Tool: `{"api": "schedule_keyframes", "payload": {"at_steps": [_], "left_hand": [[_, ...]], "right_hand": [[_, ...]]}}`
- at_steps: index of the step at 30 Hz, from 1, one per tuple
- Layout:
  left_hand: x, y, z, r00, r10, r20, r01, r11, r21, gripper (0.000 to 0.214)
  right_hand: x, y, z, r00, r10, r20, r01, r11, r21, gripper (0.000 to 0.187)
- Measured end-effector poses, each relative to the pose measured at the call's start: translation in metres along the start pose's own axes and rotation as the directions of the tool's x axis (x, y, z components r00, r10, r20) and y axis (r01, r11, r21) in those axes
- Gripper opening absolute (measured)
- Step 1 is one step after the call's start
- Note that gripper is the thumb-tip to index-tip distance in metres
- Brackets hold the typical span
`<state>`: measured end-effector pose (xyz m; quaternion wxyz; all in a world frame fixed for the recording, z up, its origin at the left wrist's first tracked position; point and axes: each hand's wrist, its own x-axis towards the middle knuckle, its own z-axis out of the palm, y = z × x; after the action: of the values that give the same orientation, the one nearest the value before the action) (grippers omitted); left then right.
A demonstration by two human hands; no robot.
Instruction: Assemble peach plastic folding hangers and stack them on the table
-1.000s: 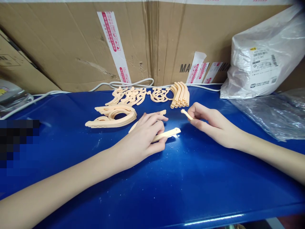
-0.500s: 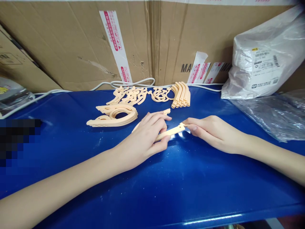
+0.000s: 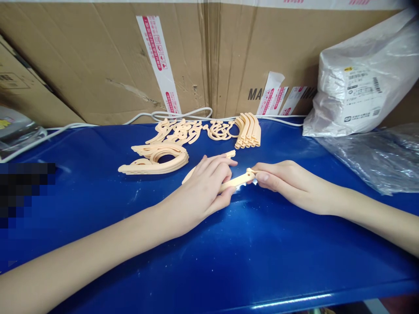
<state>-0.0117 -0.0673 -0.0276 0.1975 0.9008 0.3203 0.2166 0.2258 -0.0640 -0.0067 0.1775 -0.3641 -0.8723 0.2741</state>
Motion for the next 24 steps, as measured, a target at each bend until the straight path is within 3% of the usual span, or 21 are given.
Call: {"api": "schedule_keyframes", "payload": {"at_steps": [10,15,24], "left_hand": [[0.0,0.003,0.001,1.0,0.011,0.013,-0.012,1.0,0.011,0.017],[0.0,-0.002,0.005,0.995,0.068,-0.066,-0.066,0.997,0.033,0.003],[-0.003,-0.008,0.004,0.991,0.129,-0.032,-0.121,0.978,0.172,0.023]], "right_hand": [[-0.002,0.005,0.003,1.0,-0.029,0.01,0.031,0.981,-0.19,0.04],[-0.003,0.01,0.005,0.997,-0.078,0.0,0.076,0.971,-0.228,0.043],[-0.002,0.008,0.005,0.999,-0.048,-0.001,0.046,0.967,-0.252,0.044]]}}
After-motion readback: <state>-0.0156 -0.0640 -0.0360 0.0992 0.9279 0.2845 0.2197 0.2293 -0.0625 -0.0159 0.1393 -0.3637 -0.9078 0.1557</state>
